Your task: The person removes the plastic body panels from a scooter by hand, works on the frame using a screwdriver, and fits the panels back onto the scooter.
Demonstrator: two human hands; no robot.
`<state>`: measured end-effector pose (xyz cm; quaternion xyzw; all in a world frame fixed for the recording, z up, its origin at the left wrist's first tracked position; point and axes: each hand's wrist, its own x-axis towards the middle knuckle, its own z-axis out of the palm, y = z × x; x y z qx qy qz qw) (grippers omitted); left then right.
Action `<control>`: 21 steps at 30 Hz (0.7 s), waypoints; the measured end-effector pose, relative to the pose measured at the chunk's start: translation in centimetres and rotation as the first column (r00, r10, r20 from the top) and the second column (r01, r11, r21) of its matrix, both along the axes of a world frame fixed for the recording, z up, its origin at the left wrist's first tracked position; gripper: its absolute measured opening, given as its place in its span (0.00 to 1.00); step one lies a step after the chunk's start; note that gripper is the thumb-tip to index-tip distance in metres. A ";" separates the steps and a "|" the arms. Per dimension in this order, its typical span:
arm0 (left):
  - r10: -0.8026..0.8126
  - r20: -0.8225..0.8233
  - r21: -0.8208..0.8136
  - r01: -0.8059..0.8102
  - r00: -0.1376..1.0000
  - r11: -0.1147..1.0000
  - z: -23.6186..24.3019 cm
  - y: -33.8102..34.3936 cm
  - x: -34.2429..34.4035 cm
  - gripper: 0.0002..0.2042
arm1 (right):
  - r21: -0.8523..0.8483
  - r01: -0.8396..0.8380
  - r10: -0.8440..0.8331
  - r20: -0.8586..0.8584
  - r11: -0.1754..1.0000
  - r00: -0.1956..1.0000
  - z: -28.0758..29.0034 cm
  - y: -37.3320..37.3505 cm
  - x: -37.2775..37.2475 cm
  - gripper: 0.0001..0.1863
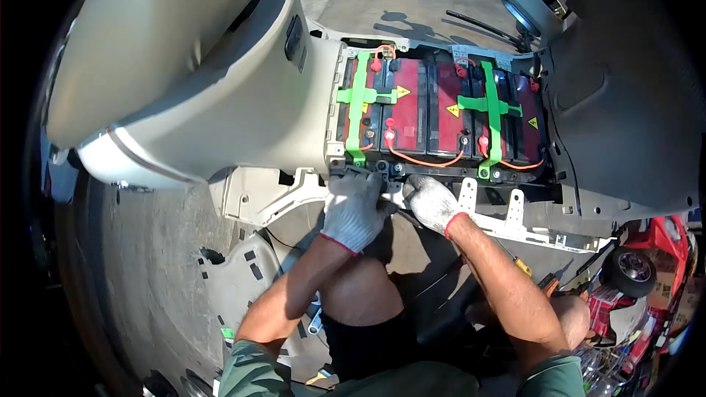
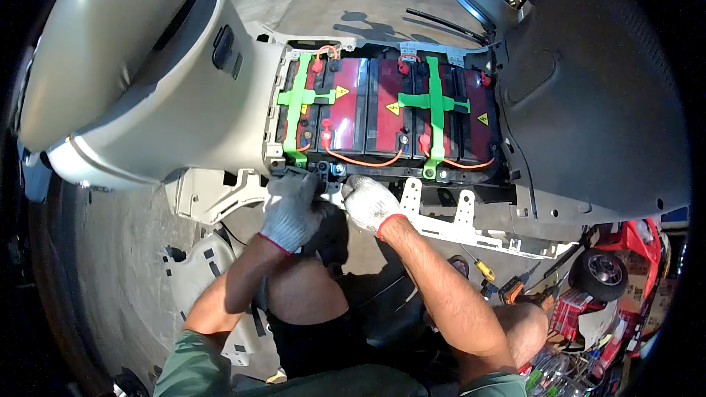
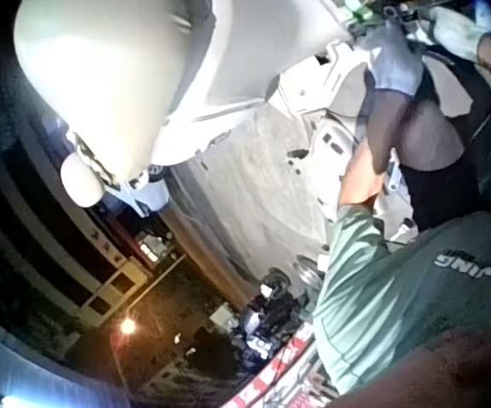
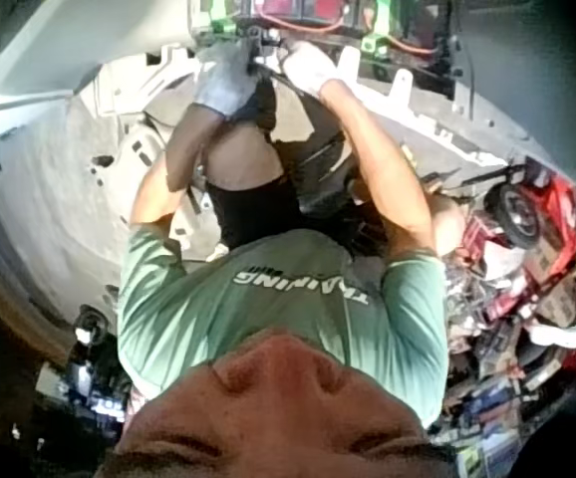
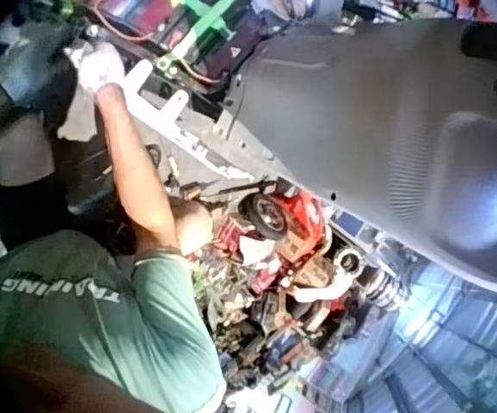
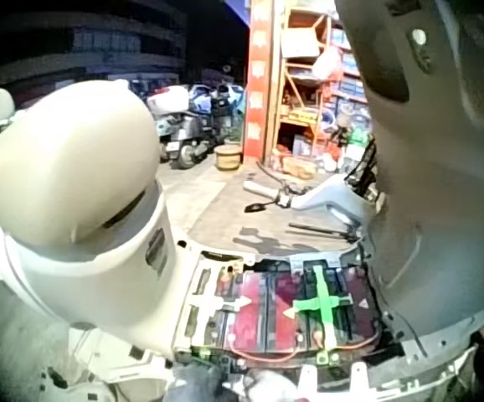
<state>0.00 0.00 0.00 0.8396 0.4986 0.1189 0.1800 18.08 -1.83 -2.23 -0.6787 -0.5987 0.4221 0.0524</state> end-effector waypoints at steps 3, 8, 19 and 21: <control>-0.033 -0.036 0.030 0.035 0.999 0.999 0.6 -0.2 0.2 0.13 | 0.056 0.031 -0.031 0.007 0.998 0.999 -0.2 -0.4 -0.1 0.16; -0.070 0.017 0.195 0.066 0.997 0.979 -1.1 -1.4 0.3 0.12 | 0.254 0.024 -0.011 -0.051 0.967 0.999 -1.6 -1.9 0.3 0.14; -0.079 -0.173 0.217 0.116 0.982 0.969 -0.7 -2.5 0.4 0.22 | 0.558 -0.264 0.247 0.106 0.787 0.963 -1.4 -2.2 1.5 0.15; -0.061 -0.174 0.231 0.101 0.983 0.968 -1.1 -2.7 0.6 0.24 | 0.608 -0.511 0.290 0.428 0.608 0.856 -3.3 -2.0 1.4 0.09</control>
